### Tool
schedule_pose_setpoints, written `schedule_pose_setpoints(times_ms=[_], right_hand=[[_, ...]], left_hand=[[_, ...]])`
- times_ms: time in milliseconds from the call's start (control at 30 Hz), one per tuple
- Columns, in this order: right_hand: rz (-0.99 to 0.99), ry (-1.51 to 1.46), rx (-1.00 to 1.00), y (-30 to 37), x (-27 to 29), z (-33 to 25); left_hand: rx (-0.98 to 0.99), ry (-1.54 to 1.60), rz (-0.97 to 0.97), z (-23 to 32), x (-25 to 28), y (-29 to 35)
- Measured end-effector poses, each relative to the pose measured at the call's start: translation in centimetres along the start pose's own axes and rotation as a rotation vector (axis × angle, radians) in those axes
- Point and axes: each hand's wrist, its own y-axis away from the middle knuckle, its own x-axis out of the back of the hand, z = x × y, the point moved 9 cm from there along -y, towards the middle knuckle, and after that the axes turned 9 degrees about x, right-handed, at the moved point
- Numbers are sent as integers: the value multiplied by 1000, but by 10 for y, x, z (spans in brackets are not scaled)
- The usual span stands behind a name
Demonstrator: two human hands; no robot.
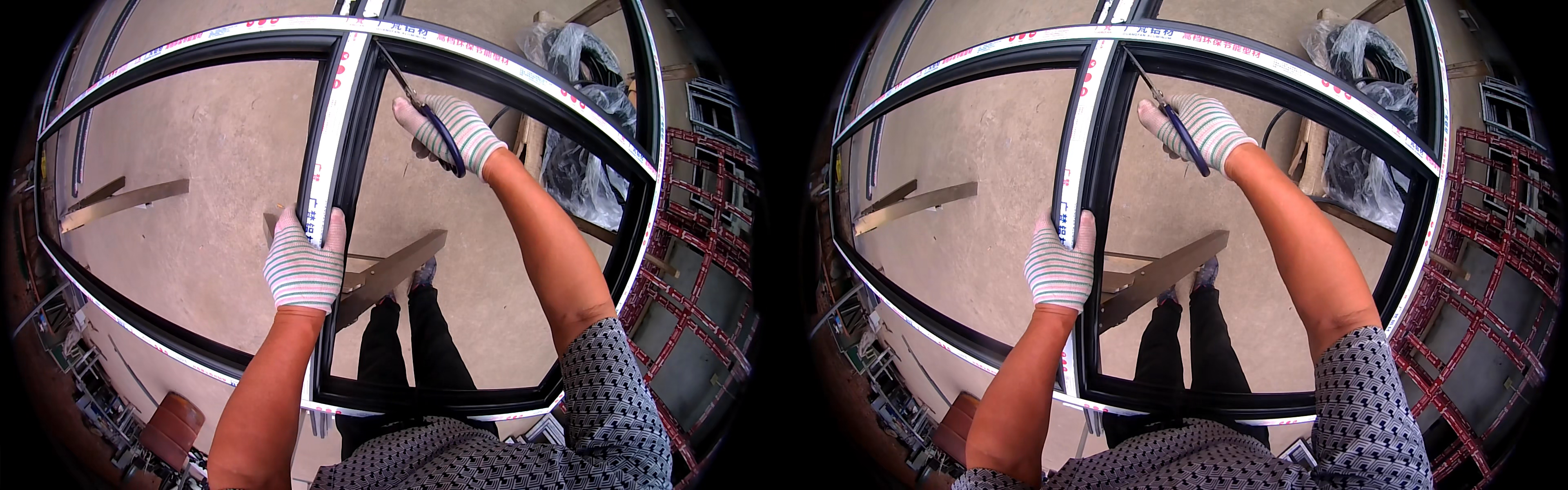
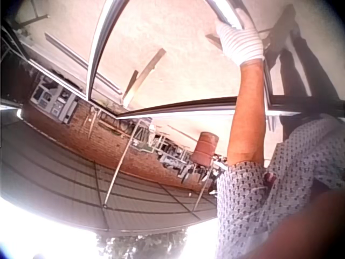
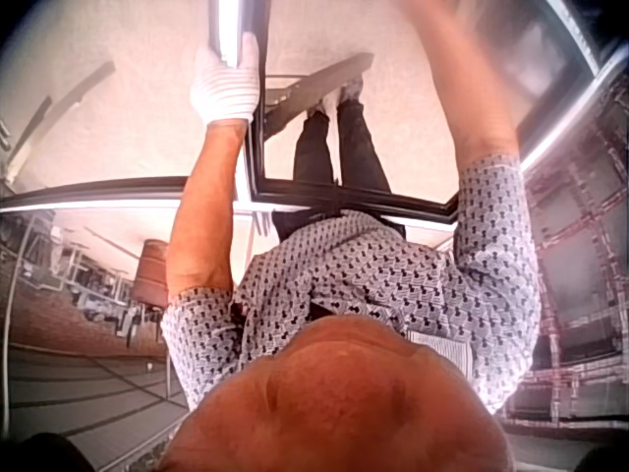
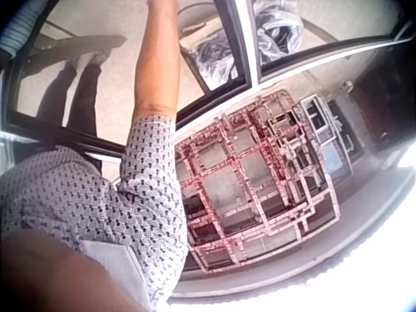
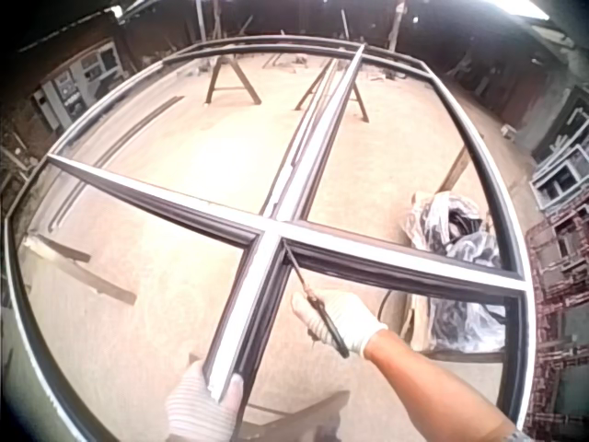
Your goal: The person installs a black rubber seal into the groove of a white window frame. They use shears to cut the seal at the corners and along the edges to fit the frame's dimensions. The person works on a single frame, ensuring the seal is properly seated in the channel.
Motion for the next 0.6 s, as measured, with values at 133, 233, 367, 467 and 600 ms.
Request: schedule_pose_setpoints(times_ms=[133, 233, 367, 467, 600], right_hand=[[30, -16, -23, 2, 3, -1], [36, -16, -28, 6, 9, -9], [64, -8, 0, 2, 13, -7], [98, 105, 29, 0, 16, -8], [108, 201, 31, -1, 17, -12]], left_hand=[[8, 20, -1, -1, -1, -1], [-2, 32, 6, -4, -2, -2], [-13, 30, 19, -1, -1, 0], [19, 11, -11, -3, -2, -1], [15, 18, -8, -2, -1, 0]])
